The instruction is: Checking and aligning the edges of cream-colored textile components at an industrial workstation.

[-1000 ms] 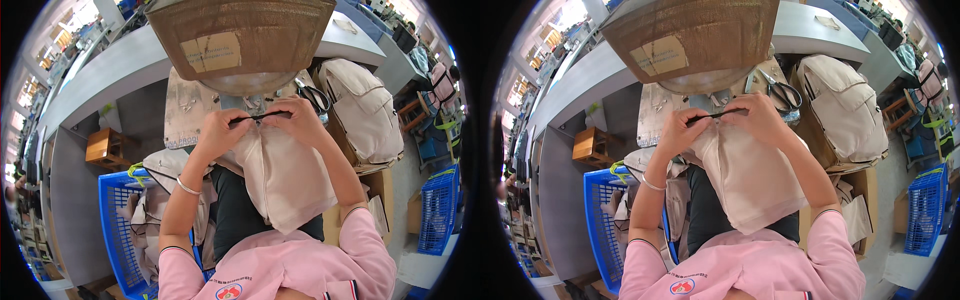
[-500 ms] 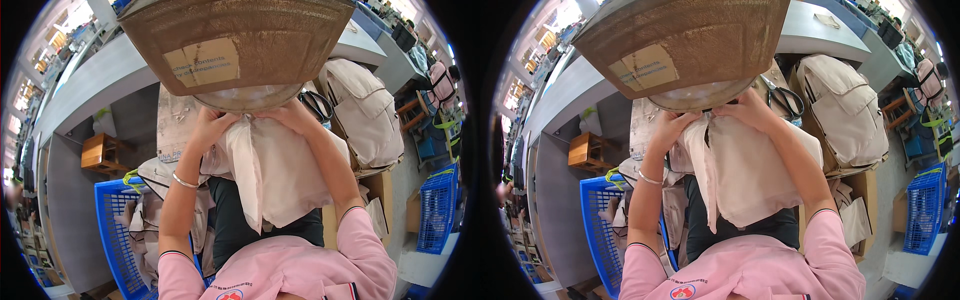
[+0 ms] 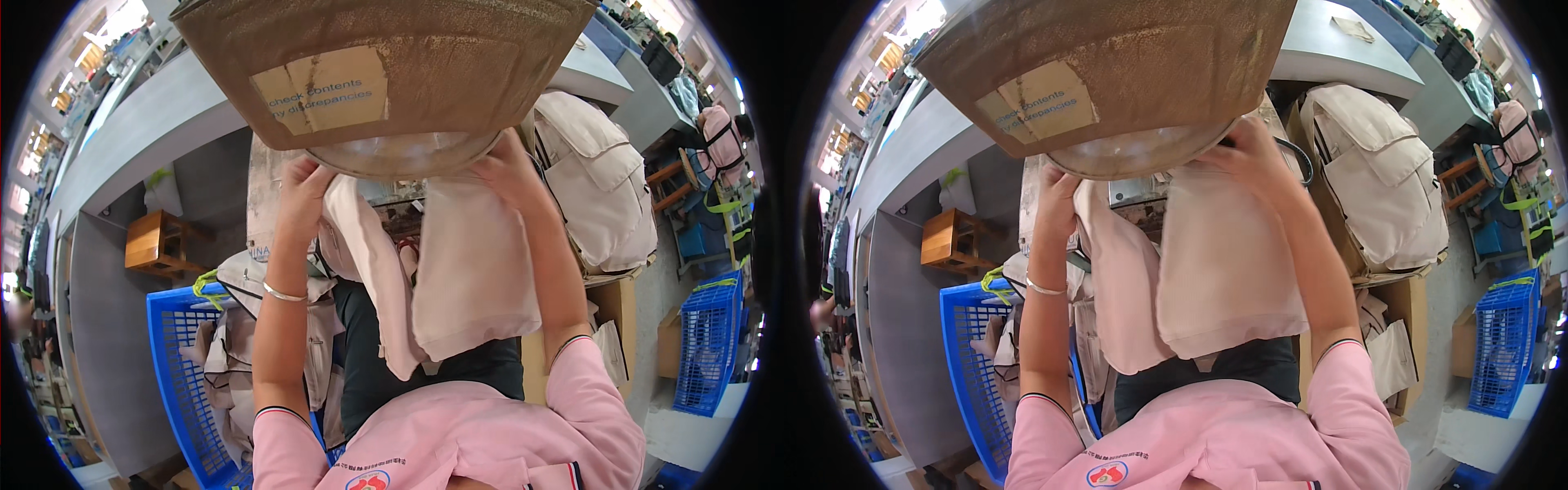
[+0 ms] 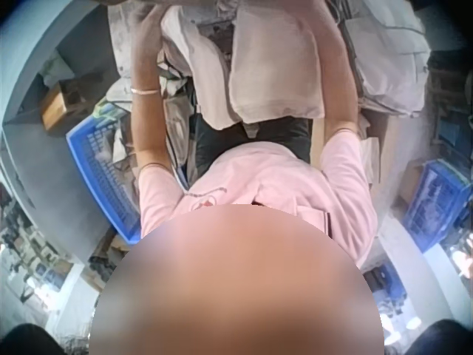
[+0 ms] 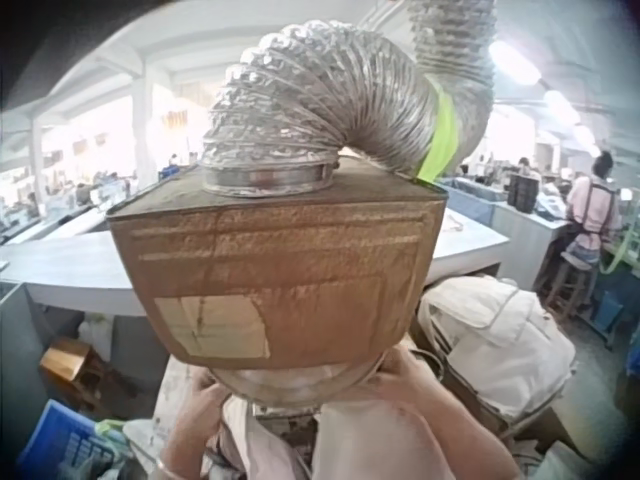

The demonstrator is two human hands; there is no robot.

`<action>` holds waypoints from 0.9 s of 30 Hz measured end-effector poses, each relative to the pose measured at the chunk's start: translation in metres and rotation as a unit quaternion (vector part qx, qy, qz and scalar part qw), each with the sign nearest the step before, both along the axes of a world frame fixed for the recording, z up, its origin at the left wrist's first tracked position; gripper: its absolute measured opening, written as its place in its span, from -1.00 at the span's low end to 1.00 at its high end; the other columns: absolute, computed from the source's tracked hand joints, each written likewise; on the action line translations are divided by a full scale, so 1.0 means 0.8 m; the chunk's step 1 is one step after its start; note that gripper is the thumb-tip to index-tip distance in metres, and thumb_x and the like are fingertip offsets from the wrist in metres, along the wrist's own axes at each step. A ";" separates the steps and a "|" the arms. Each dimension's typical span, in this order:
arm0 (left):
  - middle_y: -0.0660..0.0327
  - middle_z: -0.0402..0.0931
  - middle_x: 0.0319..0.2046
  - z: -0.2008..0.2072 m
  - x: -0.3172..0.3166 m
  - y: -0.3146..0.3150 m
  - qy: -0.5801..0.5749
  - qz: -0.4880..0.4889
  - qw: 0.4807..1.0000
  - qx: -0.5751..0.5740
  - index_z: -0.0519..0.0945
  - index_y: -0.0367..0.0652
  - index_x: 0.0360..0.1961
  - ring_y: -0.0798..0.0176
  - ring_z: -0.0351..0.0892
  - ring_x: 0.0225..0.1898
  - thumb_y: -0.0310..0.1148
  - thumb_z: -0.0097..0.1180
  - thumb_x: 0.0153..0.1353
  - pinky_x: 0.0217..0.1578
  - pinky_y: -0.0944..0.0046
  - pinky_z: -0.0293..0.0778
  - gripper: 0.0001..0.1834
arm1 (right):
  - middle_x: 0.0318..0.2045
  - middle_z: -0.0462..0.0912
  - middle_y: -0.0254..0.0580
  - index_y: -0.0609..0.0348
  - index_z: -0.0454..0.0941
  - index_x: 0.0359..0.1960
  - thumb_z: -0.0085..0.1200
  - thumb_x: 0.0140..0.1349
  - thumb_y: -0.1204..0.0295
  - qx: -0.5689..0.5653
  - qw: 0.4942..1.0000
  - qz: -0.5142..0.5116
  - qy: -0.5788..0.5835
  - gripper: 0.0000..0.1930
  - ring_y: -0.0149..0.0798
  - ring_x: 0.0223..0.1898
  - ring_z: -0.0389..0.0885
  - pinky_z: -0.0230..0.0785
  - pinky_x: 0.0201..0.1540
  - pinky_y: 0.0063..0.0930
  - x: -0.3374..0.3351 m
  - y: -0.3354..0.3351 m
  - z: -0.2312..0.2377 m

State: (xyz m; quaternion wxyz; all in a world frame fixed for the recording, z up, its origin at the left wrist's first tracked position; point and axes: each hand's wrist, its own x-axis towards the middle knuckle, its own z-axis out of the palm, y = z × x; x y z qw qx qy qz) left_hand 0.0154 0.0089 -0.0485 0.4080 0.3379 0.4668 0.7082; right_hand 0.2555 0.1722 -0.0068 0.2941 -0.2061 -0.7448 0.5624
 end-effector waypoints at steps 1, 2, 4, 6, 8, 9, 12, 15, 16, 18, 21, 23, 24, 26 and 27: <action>0.29 0.70 -0.30 -0.005 0.002 -0.004 -0.002 0.002 1.000 -0.002 0.71 -0.34 -0.22 0.49 0.61 -0.29 -0.48 0.23 0.27 -0.25 0.46 0.52 -0.86 | -0.30 0.74 -0.20 0.27 0.69 -0.23 0.31 0.13 0.47 0.115 0.986 -0.026 -0.122 -0.81 -0.46 -0.30 0.65 0.51 -0.20 -0.44 0.015 0.005 0.014; 0.33 0.68 -0.34 0.000 0.016 -0.009 0.031 0.004 0.999 -0.027 0.71 -0.32 -0.23 0.52 0.58 -0.33 -0.46 0.22 0.28 -0.28 0.48 0.50 -0.86 | -0.30 0.74 -0.20 0.27 0.69 -0.23 0.31 0.13 0.47 0.111 0.986 -0.024 -0.126 -0.81 -0.46 -0.30 0.65 0.51 -0.20 -0.44 0.030 -0.002 0.025; 0.42 0.61 -0.41 0.008 0.048 -0.028 0.097 -0.022 0.993 -0.059 0.71 -0.29 -0.27 0.57 0.50 -0.38 -0.43 0.21 0.30 -0.34 0.52 0.44 -0.87 | -0.42 0.68 -0.12 0.26 0.67 -0.33 0.25 0.16 0.40 0.222 0.958 -0.002 -0.183 -0.83 -0.30 -0.47 0.62 0.46 -0.31 -0.40 0.068 -0.036 0.035; 0.42 0.60 -0.41 0.006 0.089 -0.041 0.129 -0.027 0.990 -0.053 0.69 -0.33 -0.27 0.57 0.49 -0.38 -0.40 0.21 0.31 -0.35 0.50 0.43 -0.83 | -0.44 0.64 -0.10 0.27 0.65 -0.34 0.23 0.15 0.42 0.317 0.926 -0.041 -0.201 -0.85 -0.10 -0.46 0.60 0.44 -0.31 -0.34 0.117 -0.051 0.024; 0.37 0.65 -0.39 0.006 0.121 -0.053 0.225 -0.011 0.973 -0.057 0.68 -0.34 -0.23 0.54 0.52 -0.35 -0.43 0.22 0.28 -0.30 0.46 0.48 -0.83 | -0.44 0.62 -0.09 0.26 0.66 -0.32 0.21 0.16 0.42 0.319 0.901 -0.108 -0.275 -0.85 0.00 -0.42 0.60 0.42 -0.30 -0.29 0.165 -0.072 0.035; 0.33 0.67 -0.37 0.008 0.140 -0.053 0.278 -0.005 0.958 -0.064 0.68 -0.35 -0.20 0.53 0.55 -0.32 -0.45 0.23 0.27 -0.25 0.45 0.50 -0.83 | -0.42 0.62 -0.08 0.24 0.66 -0.31 0.21 0.16 0.42 0.348 0.871 -0.138 -0.319 -0.85 0.00 -0.40 0.62 0.42 -0.30 -0.28 0.201 -0.069 0.036; 0.21 0.70 -0.37 0.000 0.198 -0.046 0.296 0.021 0.955 -0.018 0.69 -0.29 -0.20 0.45 0.62 -0.33 -0.47 0.24 0.22 -0.26 0.39 0.54 -0.85 | -0.37 0.64 -0.08 0.19 0.67 -0.27 0.19 0.19 0.40 0.377 0.775 -0.220 -0.456 -0.85 0.01 -0.31 0.63 0.42 -0.26 -0.23 0.309 -0.048 0.039; 0.09 0.70 -0.32 0.000 0.249 -0.029 0.348 0.010 0.937 0.021 0.70 -0.22 -0.18 0.21 0.71 -0.32 -0.45 0.23 0.21 -0.24 0.34 0.56 -0.83 | -0.29 0.68 -0.10 0.20 0.68 -0.24 0.18 0.20 0.44 0.523 0.633 -0.240 -0.518 -0.85 0.02 -0.24 0.64 0.45 -0.19 -0.18 0.384 -0.046 0.029; 0.10 0.69 -0.33 -0.004 0.265 -0.024 0.389 0.034 0.919 0.045 0.71 -0.17 -0.21 0.07 0.69 -0.28 -0.40 0.22 0.19 -0.24 0.25 0.57 -0.83 | -0.26 0.70 -0.09 0.22 0.68 -0.24 0.17 0.20 0.47 0.594 0.603 -0.259 -0.464 -0.86 0.02 -0.21 0.64 0.46 -0.15 -0.17 0.388 -0.058 0.025; 0.12 0.69 -0.33 -0.004 0.291 -0.010 0.417 0.025 0.908 0.041 0.71 -0.15 -0.23 0.06 0.68 -0.27 -0.37 0.20 0.19 -0.24 0.19 0.56 -0.83 | -0.18 0.70 -0.08 0.25 0.68 -0.21 0.16 0.21 0.51 0.604 0.641 -0.264 -0.393 -0.85 0.01 -0.14 0.65 0.49 -0.07 -0.19 0.387 -0.097 0.011; 0.19 0.68 -0.37 -0.001 0.325 -0.006 0.456 0.022 0.888 0.061 0.71 -0.09 -0.28 0.05 0.66 -0.27 -0.32 0.15 0.18 -0.25 0.08 0.54 -0.84 | -0.12 0.72 -0.04 0.27 0.67 -0.20 0.21 0.14 0.62 0.465 0.862 -0.070 -0.189 -0.82 0.02 -0.14 0.71 0.55 -0.08 -0.26 0.314 -0.189 -0.031; 0.19 0.68 -0.39 -0.001 0.350 -0.010 0.465 -0.016 0.883 0.057 0.71 -0.06 -0.29 0.05 0.66 -0.27 -0.28 0.17 0.17 -0.24 0.07 0.54 -0.84 | -0.17 0.68 -0.06 0.24 0.64 -0.14 0.22 0.15 0.48 0.494 0.823 0.014 -0.281 -0.76 -0.14 -0.24 0.68 0.52 -0.18 -0.22 0.246 -0.243 -0.057; 0.20 0.67 -0.41 0.001 0.363 -0.016 0.460 -0.034 0.886 0.053 0.71 -0.04 -0.30 0.05 0.66 -0.28 -0.24 0.21 0.14 -0.23 0.07 0.55 -0.83 | 0.02 0.59 -0.07 0.14 0.53 0.08 0.16 0.19 0.48 0.399 0.862 -0.030 -0.312 -0.62 -0.12 -0.07 0.61 0.47 -0.05 -0.16 0.205 -0.250 -0.078; 0.17 0.64 -0.47 0.006 0.394 -0.022 0.439 -0.013 0.890 0.119 0.66 -0.04 -0.40 0.04 0.65 -0.35 -0.23 0.22 0.10 -0.32 0.06 0.54 -0.86 | 0.20 0.48 -0.08 0.01 0.35 0.33 0.08 0.24 0.45 0.456 0.782 -0.093 -0.414 -0.43 -0.10 0.06 0.55 0.40 0.04 -0.06 0.169 -0.232 -0.100; 0.14 0.62 -0.53 0.003 0.399 -0.030 0.427 0.017 0.888 0.172 0.61 -0.05 -0.51 0.03 0.65 -0.43 -0.23 0.23 0.05 -0.40 0.05 0.53 -0.85 | 0.19 0.46 -0.08 -0.02 0.28 0.36 0.07 0.26 0.43 0.592 0.655 -0.097 -0.460 -0.41 -0.09 0.02 0.56 0.39 0.01 -0.03 0.162 -0.225 -0.103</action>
